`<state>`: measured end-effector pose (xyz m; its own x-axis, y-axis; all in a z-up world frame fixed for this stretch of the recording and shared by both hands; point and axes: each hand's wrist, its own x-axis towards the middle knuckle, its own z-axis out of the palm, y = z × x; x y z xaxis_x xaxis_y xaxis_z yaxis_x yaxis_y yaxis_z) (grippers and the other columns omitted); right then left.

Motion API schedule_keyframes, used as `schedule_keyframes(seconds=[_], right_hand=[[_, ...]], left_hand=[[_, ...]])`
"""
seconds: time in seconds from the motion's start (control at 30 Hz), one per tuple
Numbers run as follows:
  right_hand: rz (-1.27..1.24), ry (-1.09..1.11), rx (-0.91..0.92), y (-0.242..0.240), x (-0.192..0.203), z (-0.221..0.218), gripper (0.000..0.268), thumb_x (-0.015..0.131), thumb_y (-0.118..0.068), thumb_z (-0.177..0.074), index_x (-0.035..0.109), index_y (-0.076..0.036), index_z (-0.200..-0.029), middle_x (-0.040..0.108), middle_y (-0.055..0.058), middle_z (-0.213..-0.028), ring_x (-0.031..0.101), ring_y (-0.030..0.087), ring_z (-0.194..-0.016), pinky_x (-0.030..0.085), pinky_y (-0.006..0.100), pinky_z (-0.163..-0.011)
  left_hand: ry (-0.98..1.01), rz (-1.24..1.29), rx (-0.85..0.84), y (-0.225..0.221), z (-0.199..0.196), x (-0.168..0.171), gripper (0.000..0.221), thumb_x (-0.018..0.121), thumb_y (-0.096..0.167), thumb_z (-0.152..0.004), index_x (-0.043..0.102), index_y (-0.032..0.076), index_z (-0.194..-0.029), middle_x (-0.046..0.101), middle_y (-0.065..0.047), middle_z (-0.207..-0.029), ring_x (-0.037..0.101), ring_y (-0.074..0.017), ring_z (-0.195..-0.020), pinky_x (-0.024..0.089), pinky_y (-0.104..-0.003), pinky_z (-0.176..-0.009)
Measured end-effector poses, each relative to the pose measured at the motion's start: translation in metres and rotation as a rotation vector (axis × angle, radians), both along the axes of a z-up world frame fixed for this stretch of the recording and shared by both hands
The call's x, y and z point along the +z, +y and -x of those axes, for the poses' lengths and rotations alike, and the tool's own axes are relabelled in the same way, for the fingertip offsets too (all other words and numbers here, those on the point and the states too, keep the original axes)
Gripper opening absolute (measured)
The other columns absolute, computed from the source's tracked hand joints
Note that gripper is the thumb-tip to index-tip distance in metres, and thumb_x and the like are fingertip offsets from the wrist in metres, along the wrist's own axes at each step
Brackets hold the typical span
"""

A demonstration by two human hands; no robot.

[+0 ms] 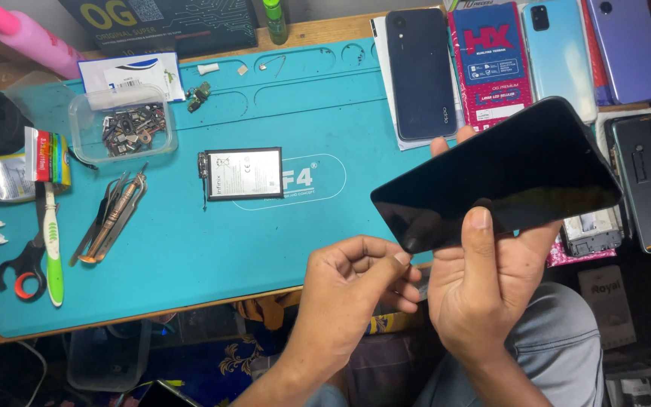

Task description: Cleaning the internal frame and components of a disassembled smartphone using a cloth to prepare it for screen installation.

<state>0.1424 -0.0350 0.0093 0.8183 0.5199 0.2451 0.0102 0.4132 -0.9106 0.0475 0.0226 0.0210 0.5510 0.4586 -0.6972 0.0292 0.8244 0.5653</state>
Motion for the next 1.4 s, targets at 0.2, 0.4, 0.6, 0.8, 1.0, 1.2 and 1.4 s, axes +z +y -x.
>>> schedule_keyframes(seconds=[0.2,0.4,0.6,0.8,1.0,1.2,1.4], right_hand=[[-0.039,-0.179,0.084,0.002,-0.020,-0.005,0.056,0.039,0.001,-0.120,0.023,-0.016,-0.171,0.039,0.034,-0.174,0.045,0.050,-0.167,0.043,0.079,-0.149],[-0.043,-0.173,0.148,0.008,-0.025,-0.004,0.056,0.036,0.004,-0.116,0.021,-0.015,-0.167,0.038,0.041,-0.171,0.051,0.062,-0.158,0.042,0.075,-0.141],[-0.067,-0.164,0.119,0.015,-0.032,-0.008,0.060,0.046,-0.007,-0.116,0.020,-0.006,-0.170,0.043,0.042,-0.167,0.051,0.059,-0.158,0.043,0.080,-0.144],[-0.080,-0.177,0.100,0.016,-0.033,-0.006,0.056,0.044,-0.005,-0.121,0.023,-0.019,-0.171,0.041,0.041,-0.173,0.050,0.067,-0.161,0.043,0.079,-0.145],[-0.474,0.656,-0.195,0.038,0.008,-0.002,0.108,0.053,0.025,-0.081,0.016,-0.008,-0.177,0.050,0.057,-0.159,0.058,0.075,-0.140,0.046,0.080,-0.127],[-0.119,-0.223,0.043,0.017,-0.040,-0.018,0.057,0.041,0.001,-0.124,0.027,-0.020,-0.175,0.041,0.033,-0.178,0.046,0.048,-0.171,0.040,0.080,-0.156],[-0.121,0.319,-0.169,0.032,0.009,-0.013,0.089,0.055,0.002,-0.099,0.017,-0.013,-0.178,0.064,0.031,-0.159,0.073,0.052,-0.146,0.062,0.061,-0.134]], left_hand=[[0.023,0.003,0.011,0.013,-0.011,-0.003,0.008,0.068,-0.003,-0.097,0.072,-0.008,-0.091,0.077,-0.025,-0.077,0.070,-0.0272,-0.054,0.064,-0.035,-0.059],[0.063,-0.022,-0.007,0.024,-0.016,-0.009,0.012,0.069,0.000,-0.089,0.071,-0.003,-0.078,0.067,-0.015,-0.066,0.056,-0.0182,-0.049,0.048,-0.030,-0.047],[0.081,-0.030,0.006,0.027,-0.019,-0.015,0.020,0.069,0.005,-0.088,0.065,0.005,-0.069,0.054,-0.007,-0.060,0.042,-0.0135,-0.053,0.034,-0.027,-0.050],[0.052,-0.007,0.032,0.026,-0.021,-0.019,0.022,0.067,0.003,-0.087,0.060,0.007,-0.067,0.048,-0.004,-0.060,0.038,-0.0128,-0.056,0.030,-0.027,-0.050],[0.036,-0.011,0.018,0.027,-0.020,-0.019,0.024,0.065,0.003,-0.087,0.057,0.008,-0.065,0.044,-0.002,-0.061,0.036,-0.0123,-0.058,0.028,-0.028,-0.051],[-0.002,-0.046,-0.018,0.026,-0.013,-0.015,0.024,0.058,0.006,-0.087,0.054,0.012,-0.064,0.053,-0.002,-0.069,0.041,-0.0109,-0.064,0.029,-0.026,-0.053],[0.105,-0.229,-0.030,0.025,-0.009,-0.023,0.029,0.060,0.013,-0.102,0.064,0.009,-0.074,0.048,-0.002,-0.062,0.041,-0.0114,-0.059,0.032,-0.028,-0.050]])
